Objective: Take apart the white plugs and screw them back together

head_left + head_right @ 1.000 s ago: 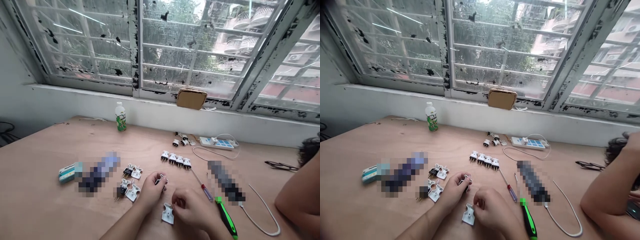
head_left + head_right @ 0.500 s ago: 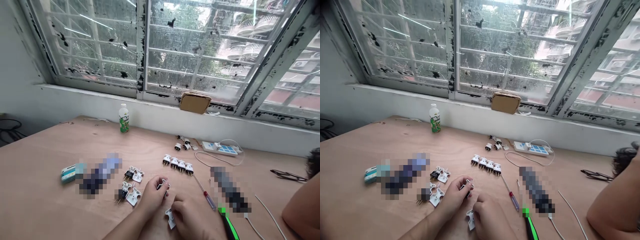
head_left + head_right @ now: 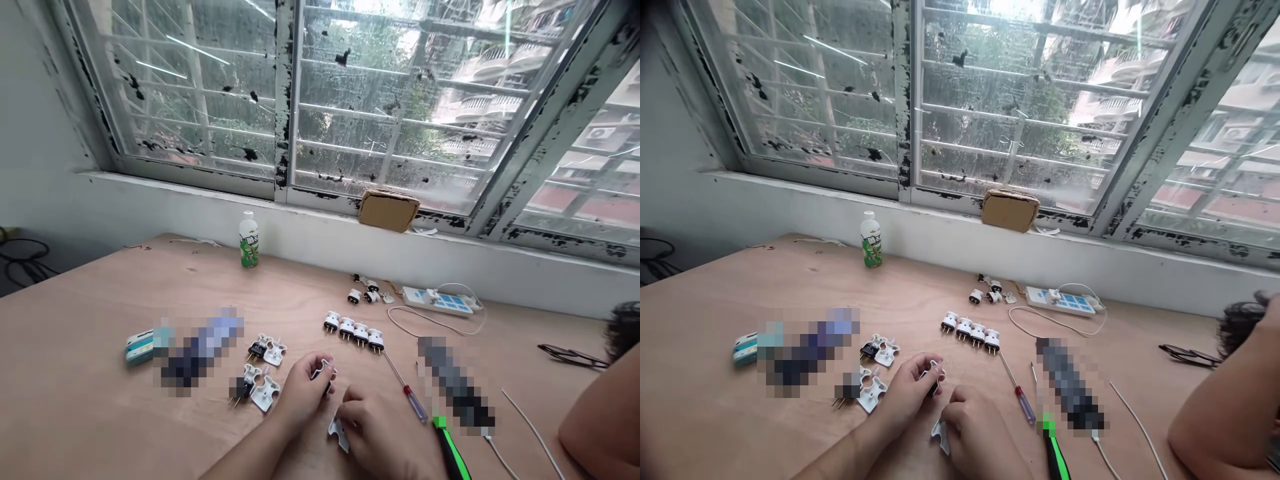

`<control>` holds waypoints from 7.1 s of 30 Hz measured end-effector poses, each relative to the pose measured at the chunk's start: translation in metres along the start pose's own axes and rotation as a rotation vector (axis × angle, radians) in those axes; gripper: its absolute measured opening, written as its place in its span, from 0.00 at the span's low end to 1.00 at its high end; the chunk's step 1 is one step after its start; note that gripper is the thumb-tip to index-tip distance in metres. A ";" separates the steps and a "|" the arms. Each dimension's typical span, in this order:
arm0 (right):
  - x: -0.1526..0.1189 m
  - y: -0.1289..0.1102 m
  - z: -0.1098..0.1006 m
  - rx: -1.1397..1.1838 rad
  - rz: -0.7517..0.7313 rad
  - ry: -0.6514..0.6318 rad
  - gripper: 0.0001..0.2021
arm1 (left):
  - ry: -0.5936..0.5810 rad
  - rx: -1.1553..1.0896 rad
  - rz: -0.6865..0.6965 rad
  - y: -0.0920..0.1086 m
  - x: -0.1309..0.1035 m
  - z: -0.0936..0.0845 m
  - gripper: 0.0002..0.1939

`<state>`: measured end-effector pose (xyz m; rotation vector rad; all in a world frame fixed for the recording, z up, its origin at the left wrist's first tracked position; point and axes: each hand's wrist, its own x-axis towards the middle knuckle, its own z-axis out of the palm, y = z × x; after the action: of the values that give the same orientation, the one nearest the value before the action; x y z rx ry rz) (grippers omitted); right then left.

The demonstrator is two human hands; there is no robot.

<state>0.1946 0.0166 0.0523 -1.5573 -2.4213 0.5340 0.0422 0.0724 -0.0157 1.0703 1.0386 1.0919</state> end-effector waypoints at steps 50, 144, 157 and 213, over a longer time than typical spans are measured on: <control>0.014 0.045 0.035 0.520 0.135 0.374 0.06 | 0.010 -0.235 -0.144 0.012 -0.007 0.000 0.26; 0.016 0.057 0.035 0.193 0.164 0.339 0.09 | -0.057 -0.220 -0.134 0.004 -0.010 0.001 0.26; 0.009 0.037 0.025 0.557 0.078 0.354 0.10 | -0.062 -0.231 -0.148 0.003 -0.010 -0.001 0.21; -0.086 0.105 0.006 -0.102 0.549 0.517 0.13 | 0.025 -0.419 -0.237 0.015 -0.010 0.003 0.21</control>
<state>0.3153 -0.0229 0.0047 -2.0958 -1.6595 0.0619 0.0411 0.0641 0.0009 0.5845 0.8793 1.0691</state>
